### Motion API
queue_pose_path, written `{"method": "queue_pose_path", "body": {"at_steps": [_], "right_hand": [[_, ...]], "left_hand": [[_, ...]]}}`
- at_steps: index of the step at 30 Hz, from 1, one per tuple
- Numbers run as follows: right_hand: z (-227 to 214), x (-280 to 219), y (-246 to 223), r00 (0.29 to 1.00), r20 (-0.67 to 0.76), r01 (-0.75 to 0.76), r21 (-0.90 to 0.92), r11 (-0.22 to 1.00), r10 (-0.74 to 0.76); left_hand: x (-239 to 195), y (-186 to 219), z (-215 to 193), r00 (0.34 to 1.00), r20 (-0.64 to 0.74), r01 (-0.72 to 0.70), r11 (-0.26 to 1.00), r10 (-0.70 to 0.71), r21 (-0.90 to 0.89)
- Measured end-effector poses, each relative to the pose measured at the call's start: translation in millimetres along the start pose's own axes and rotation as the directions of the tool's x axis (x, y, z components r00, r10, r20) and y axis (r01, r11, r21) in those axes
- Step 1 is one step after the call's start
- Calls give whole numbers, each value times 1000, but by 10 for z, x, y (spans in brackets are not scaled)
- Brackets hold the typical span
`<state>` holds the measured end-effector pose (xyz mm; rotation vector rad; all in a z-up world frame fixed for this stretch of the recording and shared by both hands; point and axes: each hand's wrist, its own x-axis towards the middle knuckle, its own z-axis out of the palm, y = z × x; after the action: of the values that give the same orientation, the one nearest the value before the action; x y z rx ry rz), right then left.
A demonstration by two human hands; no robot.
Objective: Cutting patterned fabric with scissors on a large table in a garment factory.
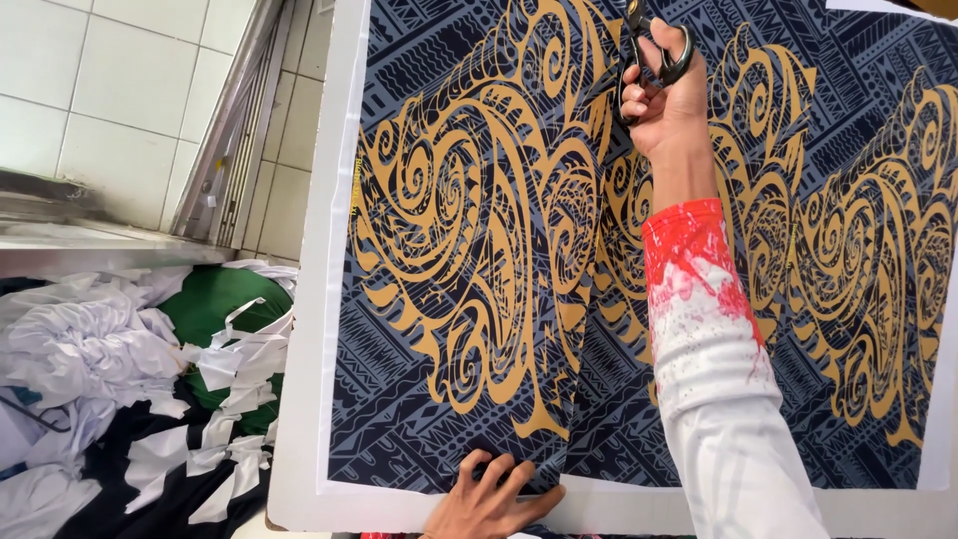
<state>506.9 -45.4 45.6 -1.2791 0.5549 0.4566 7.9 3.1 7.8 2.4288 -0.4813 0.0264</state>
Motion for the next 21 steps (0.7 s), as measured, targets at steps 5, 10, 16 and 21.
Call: {"method": "queue_pose_path", "body": {"at_steps": [5,10,16,21], "right_hand": [[49,101,20,999,22,35,20,999,-36],[65,154,107,998,26,48,62,997,-49],[189,-112,137,997,-19,80,41,996,-79],[245,-583,529,959,-72,235,-343,909,-275]], "left_hand": [[7,-2,2,1000,-25,7,1000,-6,6],[-29,-18,41,1000,-4,-9,1000,9,-17],[-42,-24,56,999,-31,-24,999,23,-35],[-89,-59,148,994,90,-68,998,67,13]]}}
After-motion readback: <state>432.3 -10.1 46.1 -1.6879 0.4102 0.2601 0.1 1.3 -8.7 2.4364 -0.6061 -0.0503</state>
